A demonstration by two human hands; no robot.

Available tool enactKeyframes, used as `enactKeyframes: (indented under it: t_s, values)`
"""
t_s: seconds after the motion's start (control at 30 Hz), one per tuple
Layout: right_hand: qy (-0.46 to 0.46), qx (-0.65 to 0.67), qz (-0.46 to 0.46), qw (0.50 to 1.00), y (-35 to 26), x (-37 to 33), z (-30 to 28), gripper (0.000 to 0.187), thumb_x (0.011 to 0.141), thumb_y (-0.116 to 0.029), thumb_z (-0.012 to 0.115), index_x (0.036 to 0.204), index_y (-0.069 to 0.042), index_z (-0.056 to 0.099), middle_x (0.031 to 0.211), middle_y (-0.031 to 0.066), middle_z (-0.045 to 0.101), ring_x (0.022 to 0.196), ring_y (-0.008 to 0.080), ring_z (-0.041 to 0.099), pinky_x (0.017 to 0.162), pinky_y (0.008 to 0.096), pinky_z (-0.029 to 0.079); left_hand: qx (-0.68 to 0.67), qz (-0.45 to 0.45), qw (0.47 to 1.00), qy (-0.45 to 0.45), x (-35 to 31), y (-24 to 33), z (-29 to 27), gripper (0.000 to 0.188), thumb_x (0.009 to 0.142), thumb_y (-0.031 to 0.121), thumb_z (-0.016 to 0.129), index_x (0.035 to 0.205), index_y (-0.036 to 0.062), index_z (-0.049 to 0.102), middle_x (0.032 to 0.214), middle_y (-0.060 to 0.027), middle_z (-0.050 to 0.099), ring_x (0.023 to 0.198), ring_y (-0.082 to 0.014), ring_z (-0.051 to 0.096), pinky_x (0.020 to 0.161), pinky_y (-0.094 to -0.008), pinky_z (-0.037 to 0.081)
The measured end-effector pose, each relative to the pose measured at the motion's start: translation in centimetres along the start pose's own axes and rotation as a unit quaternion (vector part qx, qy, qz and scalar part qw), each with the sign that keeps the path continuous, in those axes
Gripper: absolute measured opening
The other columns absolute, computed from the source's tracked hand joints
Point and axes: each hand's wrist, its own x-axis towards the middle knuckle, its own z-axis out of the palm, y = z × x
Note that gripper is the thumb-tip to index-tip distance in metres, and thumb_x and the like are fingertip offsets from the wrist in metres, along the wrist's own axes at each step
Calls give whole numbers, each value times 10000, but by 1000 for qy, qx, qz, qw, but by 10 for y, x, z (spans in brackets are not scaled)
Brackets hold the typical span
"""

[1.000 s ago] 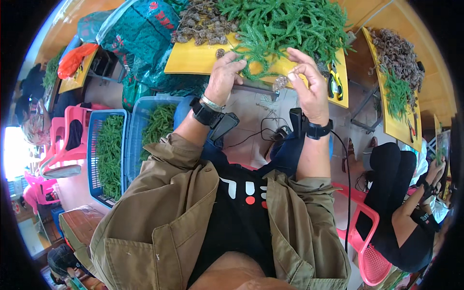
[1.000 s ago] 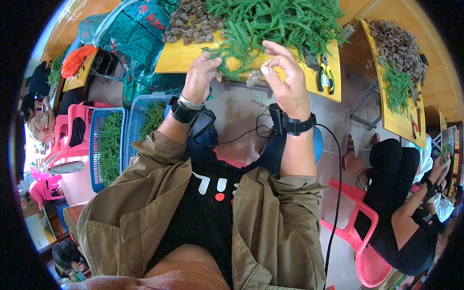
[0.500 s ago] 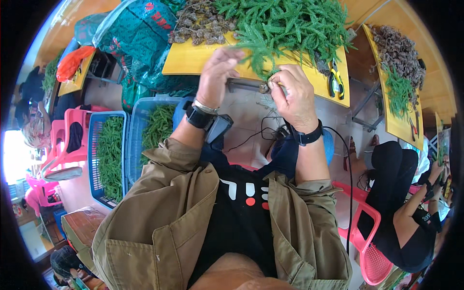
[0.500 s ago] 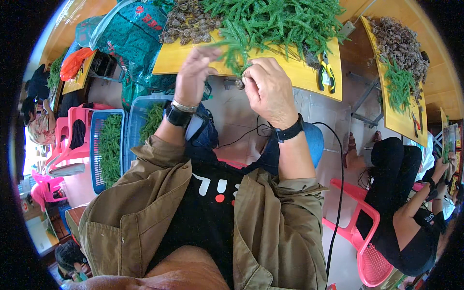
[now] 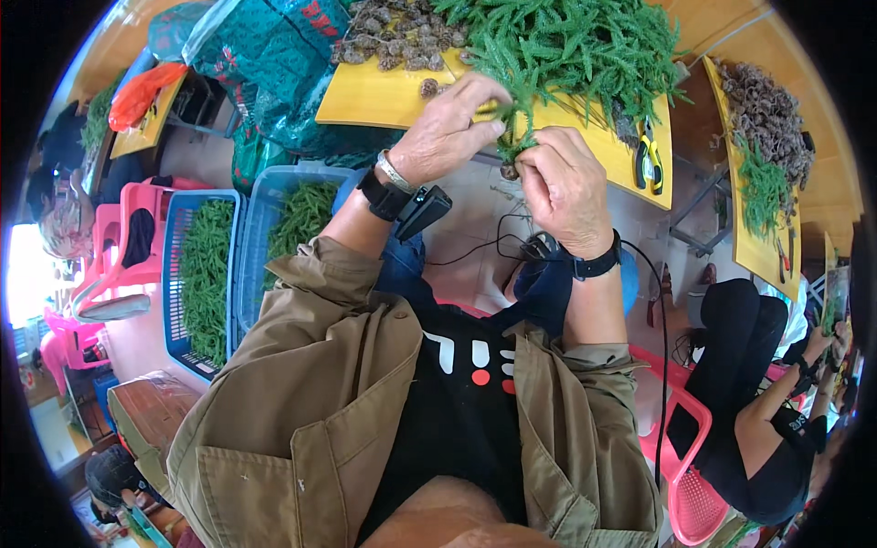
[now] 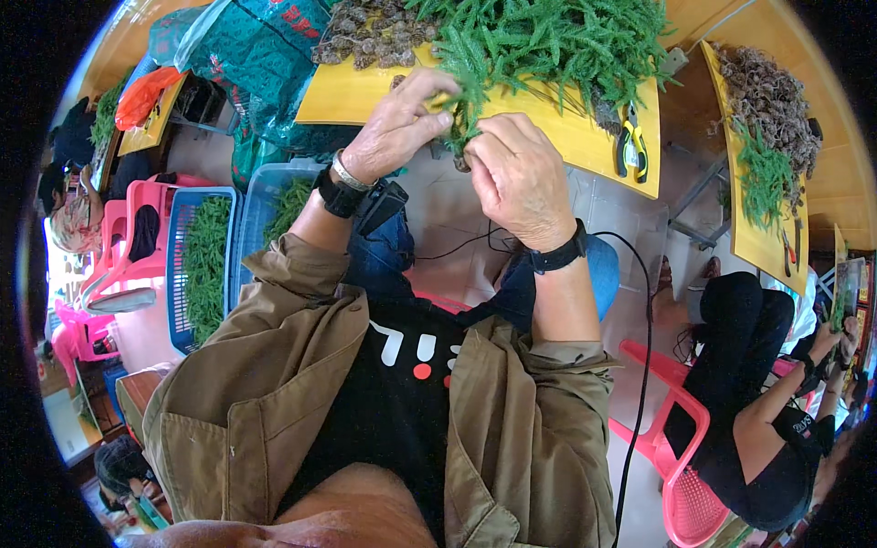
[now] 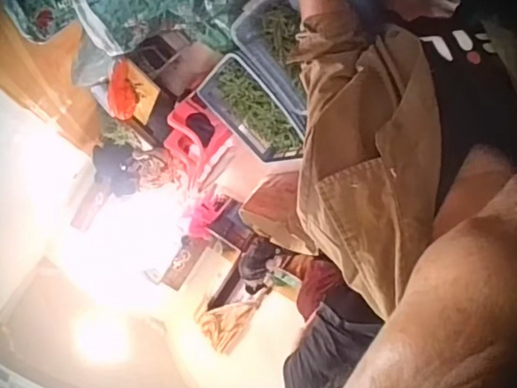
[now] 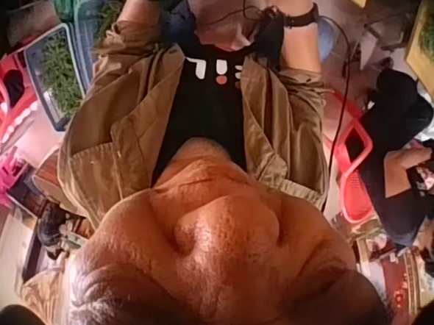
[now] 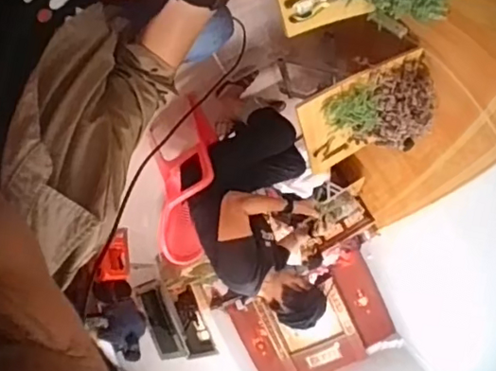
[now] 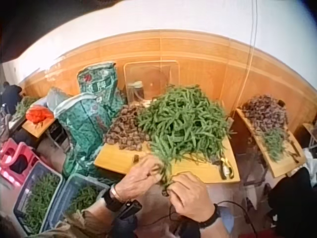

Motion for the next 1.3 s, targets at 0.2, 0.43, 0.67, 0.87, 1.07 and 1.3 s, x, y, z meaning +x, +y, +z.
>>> enactKeyframes:
  t_s: [0.2,0.43,0.67,0.87,1.07,1.3]
  values:
    - [-33,2,-30,999,-1,1,2,153,676,-3,658,803,-40,582,886,109,584,863,303,585,721,377,485,-132,-62,989,33,5,2,13,300,840,81,552,1136,39,567,1126,-80,559,925,-200,560,801,-300,466]
    - [-39,0,-3,999,4,2,4,141,690,0,653,797,-40,570,875,112,585,825,309,575,695,376,478,-99,-25,994,22,1,-21,4,284,821,122,593,1088,26,589,1021,-102,585,944,-233,585,816,-319,459]
    - [-6,-47,42,998,14,-3,9,134,696,-1,651,789,-38,563,861,103,595,804,304,578,669,373,473,-306,-125,944,-3,-14,4,-2,224,878,168,555,1052,30,588,1000,-67,610,941,-158,572,776,-272,448]
    - [-17,-32,56,998,13,-4,13,123,704,-3,647,789,-34,563,868,113,596,803,308,577,679,363,475,-355,-176,917,53,-23,-2,5,237,922,223,522,1062,42,583,881,-66,642,867,-131,583,707,-254,442]
    - [-49,232,163,958,20,-13,10,91,783,-35,639,787,-18,550,846,81,582,768,205,560,713,284,448,-376,-228,894,90,-21,1,6,227,906,204,525,1052,35,566,754,-31,615,701,-94,548,551,-225,409]
    - [-45,369,224,901,20,-15,8,113,823,-57,630,782,-4,539,803,49,563,751,140,528,724,252,425,-410,-281,863,89,-22,-5,9,231,903,179,518,1075,29,554,752,-35,615,669,-89,534,512,-214,401]
